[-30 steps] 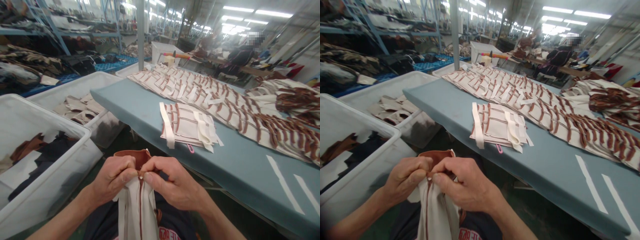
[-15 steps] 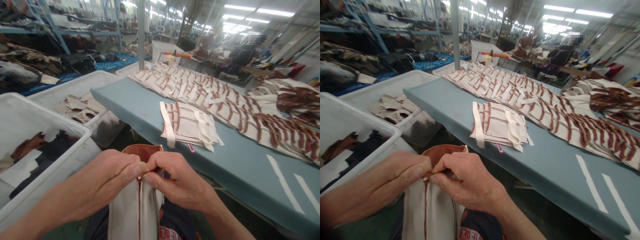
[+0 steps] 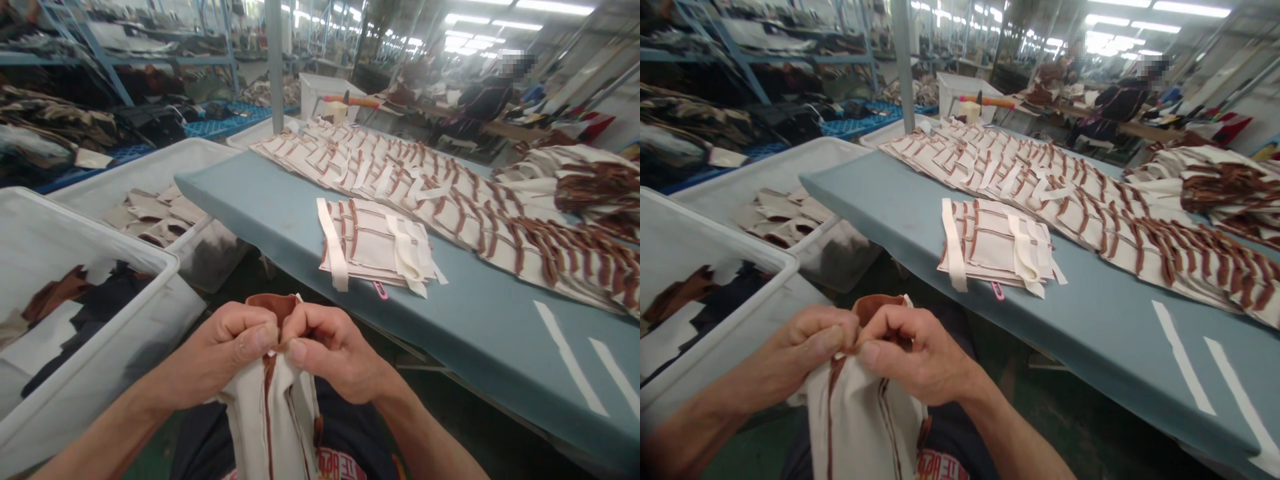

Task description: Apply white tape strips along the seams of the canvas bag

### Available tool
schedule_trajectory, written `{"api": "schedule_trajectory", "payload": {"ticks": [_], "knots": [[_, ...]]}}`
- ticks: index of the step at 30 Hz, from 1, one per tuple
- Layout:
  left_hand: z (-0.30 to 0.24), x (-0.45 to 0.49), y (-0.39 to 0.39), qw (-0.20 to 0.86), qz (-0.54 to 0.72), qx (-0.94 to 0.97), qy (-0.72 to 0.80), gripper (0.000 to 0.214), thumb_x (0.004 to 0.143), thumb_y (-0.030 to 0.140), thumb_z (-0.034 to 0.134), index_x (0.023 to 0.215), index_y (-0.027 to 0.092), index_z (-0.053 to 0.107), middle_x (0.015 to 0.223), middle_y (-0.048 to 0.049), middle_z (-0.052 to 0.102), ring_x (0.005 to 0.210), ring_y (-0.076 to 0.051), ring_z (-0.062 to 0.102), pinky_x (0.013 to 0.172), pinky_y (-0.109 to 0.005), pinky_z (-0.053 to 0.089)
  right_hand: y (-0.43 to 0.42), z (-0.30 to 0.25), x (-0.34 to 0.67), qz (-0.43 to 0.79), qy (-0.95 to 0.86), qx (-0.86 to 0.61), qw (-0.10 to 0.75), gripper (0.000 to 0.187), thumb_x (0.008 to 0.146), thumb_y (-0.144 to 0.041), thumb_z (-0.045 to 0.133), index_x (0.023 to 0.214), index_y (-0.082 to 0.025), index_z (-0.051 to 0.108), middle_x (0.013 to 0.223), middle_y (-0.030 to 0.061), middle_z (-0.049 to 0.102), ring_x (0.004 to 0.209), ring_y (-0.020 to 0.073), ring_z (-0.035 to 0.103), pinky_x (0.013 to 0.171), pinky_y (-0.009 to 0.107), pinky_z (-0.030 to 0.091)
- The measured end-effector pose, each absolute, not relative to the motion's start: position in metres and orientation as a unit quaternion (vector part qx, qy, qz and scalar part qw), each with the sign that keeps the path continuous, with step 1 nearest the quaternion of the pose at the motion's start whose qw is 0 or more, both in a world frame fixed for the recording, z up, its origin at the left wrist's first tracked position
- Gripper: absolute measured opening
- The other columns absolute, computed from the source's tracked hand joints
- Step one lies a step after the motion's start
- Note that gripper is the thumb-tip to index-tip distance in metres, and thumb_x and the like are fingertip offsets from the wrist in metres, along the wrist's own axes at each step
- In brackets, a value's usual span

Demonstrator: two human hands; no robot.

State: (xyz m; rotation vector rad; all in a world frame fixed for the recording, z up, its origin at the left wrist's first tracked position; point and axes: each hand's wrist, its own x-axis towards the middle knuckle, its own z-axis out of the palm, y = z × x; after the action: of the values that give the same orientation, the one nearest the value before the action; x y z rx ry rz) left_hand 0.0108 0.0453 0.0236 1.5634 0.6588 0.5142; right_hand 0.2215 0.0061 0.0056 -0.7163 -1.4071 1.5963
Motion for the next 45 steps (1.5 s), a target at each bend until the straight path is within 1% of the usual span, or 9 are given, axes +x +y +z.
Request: {"api": "schedule_trajectory", "payload": {"ticks": [5, 10, 13, 20, 28, 33, 36, 39, 45], "knots": [[0.024, 0.002, 0.045, 0.636, 0.201, 0.693, 0.275, 0.075, 0.102, 0.087, 0.053, 0.067, 0.022, 0.044, 0.063, 0.0057, 0.034, 0.058, -0.012, 0.029, 0.052, -0.027, 0.022, 0.005, 0.012, 0.229, 0.640, -0.597, -0.289, 0.389, 0.046, 0.101, -0.060, 0.078, 0.086, -0.020, 0.064, 0.072, -0.0045, 0.053, 0.063, 0.0111, 0.041, 0.056, 0.025, 0.034], [0.025, -0.001, 0.048, 0.588, 0.200, 0.732, 0.282, 0.057, 0.112, 0.061, 0.050, 0.071, 0.021, 0.047, 0.067, 0.0041, 0.042, 0.062, -0.014, 0.038, 0.056, -0.027, 0.031, 0.009, 0.021, 0.236, 0.577, -0.640, -0.331, 0.383, 0.040, 0.103, -0.053, 0.077, 0.085, -0.019, 0.067, 0.077, -0.0023, 0.063, 0.067, 0.0117, 0.050, 0.062, 0.025, 0.041], [0.022, -0.002, 0.049, 0.581, 0.200, 0.737, 0.283, 0.050, 0.113, 0.052, 0.046, 0.073, 0.022, 0.048, 0.069, 0.0039, 0.043, 0.063, -0.014, 0.039, 0.057, -0.027, 0.033, 0.011, 0.021, 0.237, 0.559, -0.653, -0.338, 0.383, 0.035, 0.104, -0.045, 0.076, 0.083, -0.019, 0.067, 0.078, -0.0022, 0.067, 0.067, 0.0115, 0.051, 0.065, 0.025, 0.043], [0.023, -0.005, 0.053, 0.548, 0.197, 0.763, 0.282, 0.046, 0.114, 0.044, 0.045, 0.073, 0.022, 0.045, 0.070, 0.0048, 0.040, 0.064, -0.013, 0.040, 0.057, -0.026, 0.034, 0.015, 0.019, 0.236, 0.528, -0.674, -0.367, 0.364, 0.023, 0.102, -0.032, 0.075, 0.084, -0.019, 0.068, 0.079, -0.0026, 0.068, 0.069, 0.0119, 0.055, 0.066, 0.025, 0.042], [0.030, -0.002, 0.055, 0.537, 0.192, 0.764, 0.301, 0.047, 0.112, 0.043, 0.050, 0.071, 0.022, 0.042, 0.070, 0.0058, 0.038, 0.061, -0.012, 0.039, 0.053, -0.022, 0.035, 0.016, 0.018, 0.232, 0.504, -0.687, -0.365, 0.375, 0.023, 0.102, -0.028, 0.072, 0.081, -0.020, 0.065, 0.077, -0.0046, 0.064, 0.068, 0.0108, 0.053, 0.067, 0.025, 0.041], [0.033, -0.002, 0.056, 0.526, 0.190, 0.785, 0.265, 0.042, 0.108, 0.035, 0.055, 0.070, 0.022, 0.045, 0.067, 0.0078, 0.037, 0.059, -0.010, 0.036, 0.052, -0.021, 0.031, 0.011, 0.022, 0.231, 0.483, -0.697, -0.364, 0.384, 0.019, 0.100, -0.023, 0.069, 0.082, -0.020, 0.065, 0.078, -0.0037, 0.065, 0.069, 0.0116, 0.055, 0.068, 0.025, 0.043], [0.037, -0.001, 0.056, 0.495, 0.185, 0.807, 0.265, 0.040, 0.107, 0.030, 0.056, 0.069, 0.022, 0.046, 0.064, 0.0085, 0.038, 0.057, -0.009, 0.037, 0.052, -0.021, 0.030, 0.014, 0.022, 0.231, 0.489, -0.701, -0.357, 0.377, 0.019, 0.100, -0.022, 0.068, 0.082, -0.020, 0.064, 0.078, -0.0042, 0.065, 0.069, 0.0110, 0.054, 0.068, 0.025, 0.042], [0.042, 0.003, 0.056, 0.476, 0.172, 0.815, 0.283, 0.041, 0.104, 0.029, 0.053, 0.066, 0.023, 0.040, 0.061, 0.0089, 0.036, 0.053, -0.009, 0.033, 0.048, -0.023, 0.027, 0.021, 0.019, 0.228, 0.501, -0.700, -0.356, 0.363, 0.018, 0.100, -0.023, 0.068, 0.082, -0.020, 0.064, 0.078, -0.0042, 0.063, 0.068, 0.0112, 0.052, 0.066, 0.025, 0.040], [0.051, -0.007, 0.049, 0.446, 0.188, 0.825, 0.292, 0.038, 0.102, 0.026, 0.046, 0.066, 0.025, 0.033, 0.061, 0.0088, 0.030, 0.052, -0.009, 0.031, 0.049, -0.023, 0.026, 0.035, 0.009, 0.229, 0.560, -0.667, -0.358, 0.337, 0.029, 0.096, -0.042, 0.077, 0.082, -0.021, 0.065, 0.075, -0.0038, 0.063, 0.067, 0.0127, 0.051, 0.063, 0.026, 0.041]]}}
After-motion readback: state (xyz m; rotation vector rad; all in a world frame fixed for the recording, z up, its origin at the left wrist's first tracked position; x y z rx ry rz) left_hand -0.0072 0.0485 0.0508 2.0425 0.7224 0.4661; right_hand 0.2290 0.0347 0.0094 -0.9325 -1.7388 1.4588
